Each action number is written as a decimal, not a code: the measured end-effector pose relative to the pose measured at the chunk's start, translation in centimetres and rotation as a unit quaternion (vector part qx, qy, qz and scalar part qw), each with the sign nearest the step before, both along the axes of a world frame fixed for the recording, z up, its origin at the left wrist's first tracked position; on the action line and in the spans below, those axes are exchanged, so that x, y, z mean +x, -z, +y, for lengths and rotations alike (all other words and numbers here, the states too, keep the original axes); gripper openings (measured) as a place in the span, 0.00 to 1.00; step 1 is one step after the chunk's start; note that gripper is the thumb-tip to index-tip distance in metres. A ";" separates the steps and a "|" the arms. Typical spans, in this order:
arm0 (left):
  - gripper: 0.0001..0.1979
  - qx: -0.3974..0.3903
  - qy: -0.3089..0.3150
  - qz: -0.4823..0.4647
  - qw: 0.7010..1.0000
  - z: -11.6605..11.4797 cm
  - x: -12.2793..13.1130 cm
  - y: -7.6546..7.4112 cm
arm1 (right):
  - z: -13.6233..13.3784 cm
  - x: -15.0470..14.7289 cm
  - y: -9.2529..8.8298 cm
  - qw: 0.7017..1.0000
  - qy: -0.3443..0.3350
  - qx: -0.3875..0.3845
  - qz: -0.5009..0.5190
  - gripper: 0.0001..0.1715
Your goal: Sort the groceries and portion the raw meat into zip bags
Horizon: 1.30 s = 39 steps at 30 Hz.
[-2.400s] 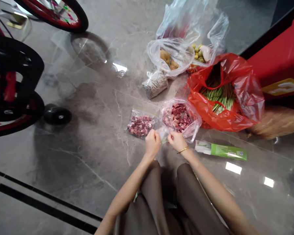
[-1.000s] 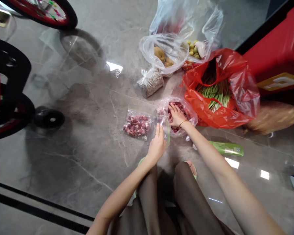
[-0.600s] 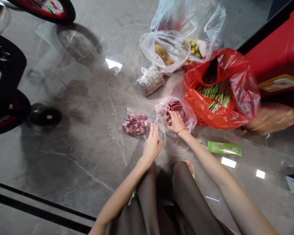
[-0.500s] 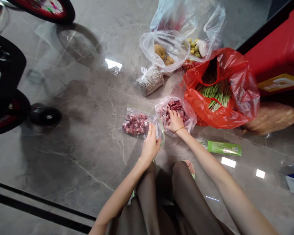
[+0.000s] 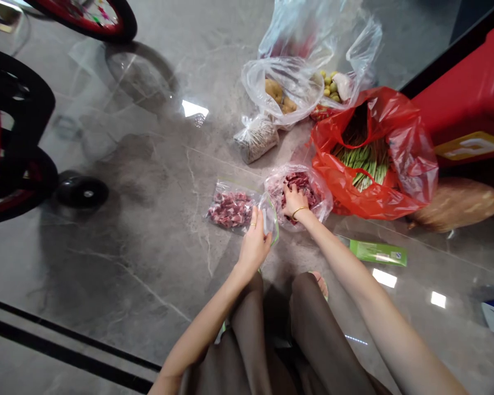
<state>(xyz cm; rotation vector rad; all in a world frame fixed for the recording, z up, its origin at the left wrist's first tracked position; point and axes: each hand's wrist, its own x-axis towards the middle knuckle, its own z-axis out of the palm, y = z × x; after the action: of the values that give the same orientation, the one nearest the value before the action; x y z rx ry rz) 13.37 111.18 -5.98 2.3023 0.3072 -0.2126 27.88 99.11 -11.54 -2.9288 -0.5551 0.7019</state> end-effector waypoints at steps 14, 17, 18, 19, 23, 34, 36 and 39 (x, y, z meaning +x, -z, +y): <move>0.40 -0.035 0.011 0.012 0.999 -0.3 0.7 -0.2 | -2.9 1.4 -0.7 0.953 0.094 0.288 0.020 0.16; 0.40 -0.049 0.031 0.021 0.998 -1.2 1.3 0.3 | -4.2 1.6 -2.0 0.906 0.195 0.375 0.035 0.13; 0.40 -0.057 0.038 0.020 0.997 -1.6 1.6 0.5 | -4.5 1.5 -2.8 0.880 0.233 0.409 0.057 0.13; 0.41 -0.066 0.044 0.016 0.997 -2.0 1.9 0.8 | -4.8 1.2 -3.8 0.848 0.270 0.447 0.093 0.15; 0.45 -0.099 0.050 -0.005 0.994 -3.5 2.7 1.6 | -4.4 -0.6 -7.7 0.676 0.357 0.550 0.337 0.20; 0.47 -0.124 0.015 -0.054 0.991 -3.1 0.9 0.3 | -0.7 -3.4 -5.3 0.873 0.227 0.356 0.244 0.10; 0.48 -0.130 0.012 -0.050 0.990 -3.4 0.7 -0.1 | 0.2 -3.8 -5.4 0.926 0.166 0.286 0.183 0.09; 0.48 -0.129 0.000 -0.044 0.991 -3.4 0.5 -0.4 | 0.4 -4.0 -6.3 0.927 0.102 0.295 0.210 0.17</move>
<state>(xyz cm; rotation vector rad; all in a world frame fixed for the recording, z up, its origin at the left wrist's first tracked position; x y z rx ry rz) 13.84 107.79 -5.56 2.0494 0.2201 -0.1416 23.92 99.47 -5.19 -2.1555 -0.3310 0.9066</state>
